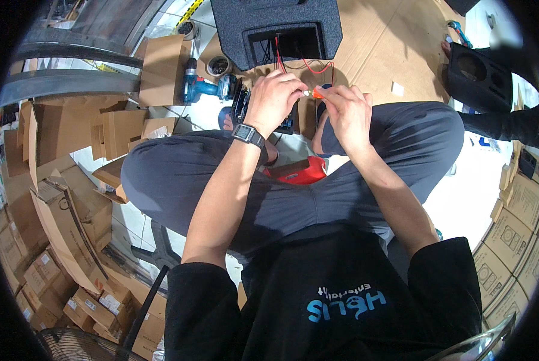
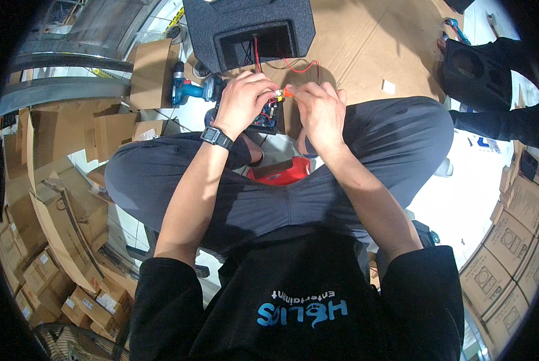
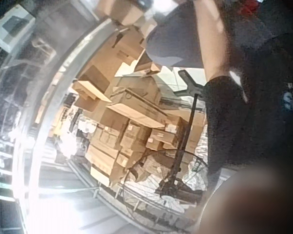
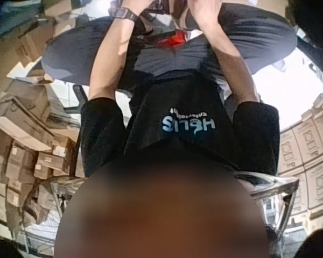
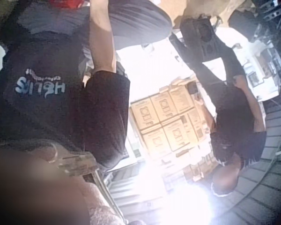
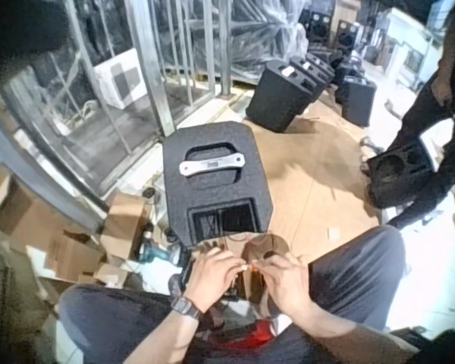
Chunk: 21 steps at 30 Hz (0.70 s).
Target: The person sits on the floor and assembles an electronic device by connecting wires to a circuit board and securing the casing. They use a screwdriver to tighten screws and a power drill nearby. The person then places the assembled unit on the floor.
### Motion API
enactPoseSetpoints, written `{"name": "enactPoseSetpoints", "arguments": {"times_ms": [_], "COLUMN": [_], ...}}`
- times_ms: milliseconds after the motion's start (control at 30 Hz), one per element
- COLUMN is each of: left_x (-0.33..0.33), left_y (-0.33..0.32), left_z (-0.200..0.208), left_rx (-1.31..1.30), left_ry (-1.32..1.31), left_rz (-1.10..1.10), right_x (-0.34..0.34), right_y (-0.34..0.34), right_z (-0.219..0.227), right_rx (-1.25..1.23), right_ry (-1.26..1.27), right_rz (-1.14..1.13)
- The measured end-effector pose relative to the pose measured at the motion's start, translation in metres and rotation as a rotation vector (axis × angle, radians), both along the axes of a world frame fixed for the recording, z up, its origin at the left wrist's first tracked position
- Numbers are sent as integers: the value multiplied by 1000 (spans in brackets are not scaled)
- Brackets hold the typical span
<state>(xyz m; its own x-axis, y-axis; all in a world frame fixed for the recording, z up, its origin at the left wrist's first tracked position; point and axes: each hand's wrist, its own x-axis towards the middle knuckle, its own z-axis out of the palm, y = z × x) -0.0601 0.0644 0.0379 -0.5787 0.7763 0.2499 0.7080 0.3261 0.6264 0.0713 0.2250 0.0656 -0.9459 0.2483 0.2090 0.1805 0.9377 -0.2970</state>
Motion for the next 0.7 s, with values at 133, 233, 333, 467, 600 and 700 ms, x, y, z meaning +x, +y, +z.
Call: {"name": "enactPoseSetpoints", "arguments": {"times_ms": [133,233,333,467,600,700], "left_x": [-1,-1,-1,-1,-1,-2], "left_y": [-1,-1,-1,-3,-3,-3], "left_z": [-1,-2,-1,0,1,1], "left_rx": [-4,-2,-8,-9,-7,-6], "left_ry": [8,2,2,8,5,2], "left_rz": [-11,-14,2,18,20,18], "right_x": [0,-1,0,-1,-2,-2], "right_y": [-3,-3,-3,-1,-1,-1], "right_z": [0,1,1,0,0,1], "right_rx": [6,0,-5,-30,-66,-61], "right_ry": [-14,-20,-19,8,25,21], "right_rz": [-9,-9,-19,-35,-24,-5]}}
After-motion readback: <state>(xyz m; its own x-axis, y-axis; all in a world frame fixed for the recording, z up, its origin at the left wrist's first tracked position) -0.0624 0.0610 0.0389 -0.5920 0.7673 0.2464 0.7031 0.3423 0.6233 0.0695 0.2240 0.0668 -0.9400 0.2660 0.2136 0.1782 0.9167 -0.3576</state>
